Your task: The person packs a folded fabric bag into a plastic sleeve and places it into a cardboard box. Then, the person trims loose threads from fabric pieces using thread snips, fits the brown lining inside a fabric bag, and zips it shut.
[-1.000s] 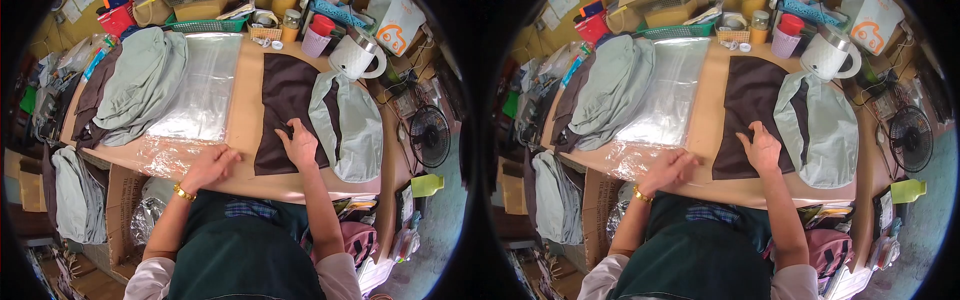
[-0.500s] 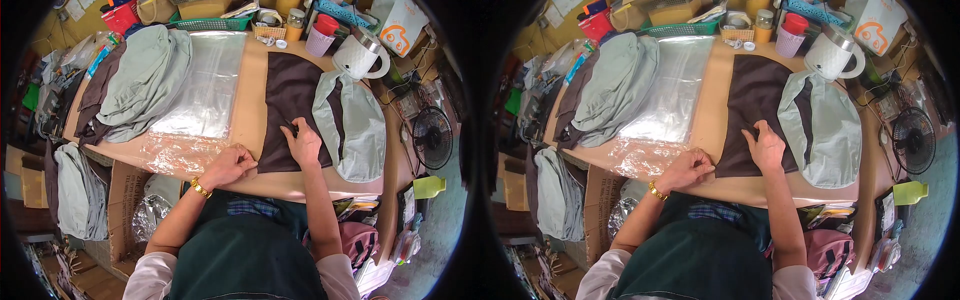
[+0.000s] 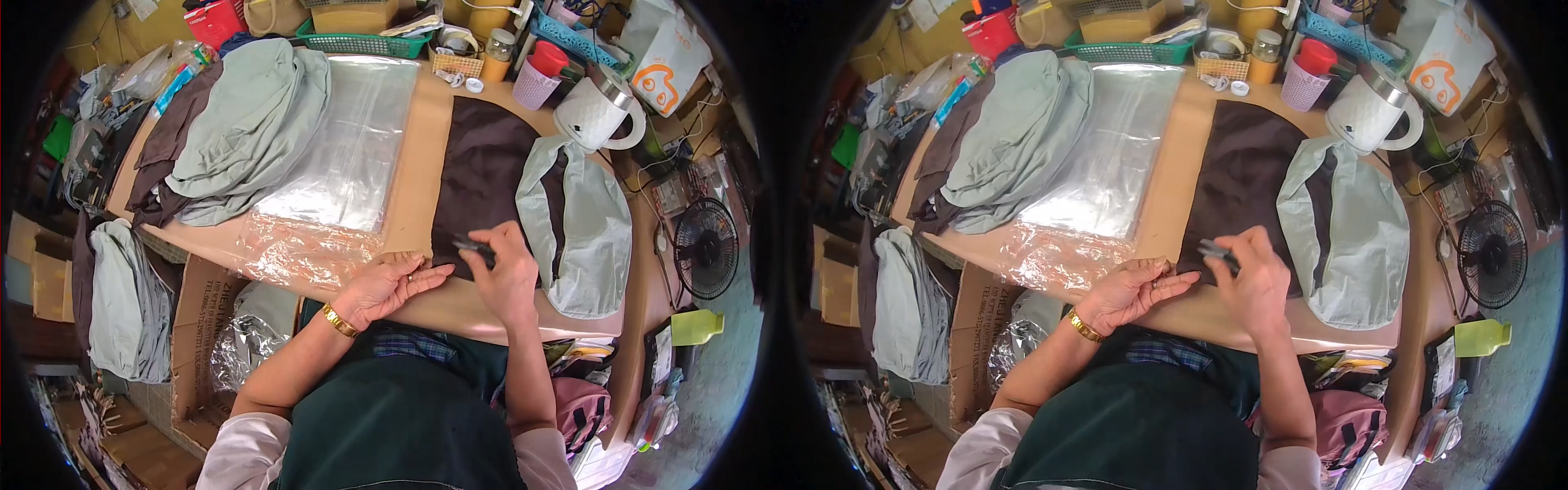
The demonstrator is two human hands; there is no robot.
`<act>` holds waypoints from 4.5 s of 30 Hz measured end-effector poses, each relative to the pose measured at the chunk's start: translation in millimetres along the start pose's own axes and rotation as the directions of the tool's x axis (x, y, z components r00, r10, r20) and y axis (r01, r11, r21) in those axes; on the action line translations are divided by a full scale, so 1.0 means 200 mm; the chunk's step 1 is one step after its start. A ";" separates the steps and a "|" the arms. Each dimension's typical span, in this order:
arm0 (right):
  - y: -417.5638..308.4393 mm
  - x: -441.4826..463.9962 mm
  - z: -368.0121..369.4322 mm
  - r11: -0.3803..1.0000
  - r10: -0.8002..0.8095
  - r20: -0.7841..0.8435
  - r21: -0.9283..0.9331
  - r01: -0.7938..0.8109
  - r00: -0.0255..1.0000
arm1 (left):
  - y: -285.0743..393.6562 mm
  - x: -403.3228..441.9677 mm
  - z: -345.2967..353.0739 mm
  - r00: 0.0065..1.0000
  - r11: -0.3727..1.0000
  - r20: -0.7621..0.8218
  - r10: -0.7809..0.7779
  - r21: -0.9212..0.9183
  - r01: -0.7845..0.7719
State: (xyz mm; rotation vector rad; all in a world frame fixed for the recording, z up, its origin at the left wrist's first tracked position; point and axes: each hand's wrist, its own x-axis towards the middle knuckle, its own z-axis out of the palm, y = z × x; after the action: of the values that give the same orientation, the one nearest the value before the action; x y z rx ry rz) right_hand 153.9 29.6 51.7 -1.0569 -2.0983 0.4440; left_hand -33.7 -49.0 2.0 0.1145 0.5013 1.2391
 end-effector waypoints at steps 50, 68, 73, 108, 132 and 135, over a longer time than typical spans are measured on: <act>0.14 0.15 0.20 0.983 -0.173 0.210 0.106 0.153 0.962 | 0.01 0.10 -0.03 0.947 0.147 -0.010 0.320 0.988 -0.039; 0.14 0.04 0.24 0.978 0.027 -0.117 0.207 -0.002 0.993 | -0.18 0.12 0.11 0.921 0.926 -0.187 0.340 0.239 -0.293; 0.12 0.03 0.22 0.977 0.081 -0.111 0.204 -0.057 0.991 | -0.16 0.12 0.12 0.893 0.929 -0.254 0.371 0.083 -0.362; -0.08 0.03 -0.02 0.993 -0.098 -0.039 -0.066 0.096 0.994 | -0.11 -0.07 0.19 0.944 0.938 -0.101 0.313 0.186 -0.292; 0.49 -0.10 0.00 0.642 0.472 0.226 0.574 -0.508 0.852 | -0.03 -0.21 0.34 0.826 0.076 0.507 -0.245 0.860 -0.505; 0.44 -0.10 0.00 0.728 0.407 0.225 0.505 -0.463 0.885 | 0.21 -0.55 0.66 0.663 -0.153 0.573 0.482 0.800 -0.580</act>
State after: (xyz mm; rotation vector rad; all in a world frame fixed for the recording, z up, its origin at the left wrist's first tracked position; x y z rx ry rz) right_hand 209.9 67.7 -8.4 -1.1773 -1.6133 1.2761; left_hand -41.1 -112.3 166.5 1.7775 1.2716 1.4778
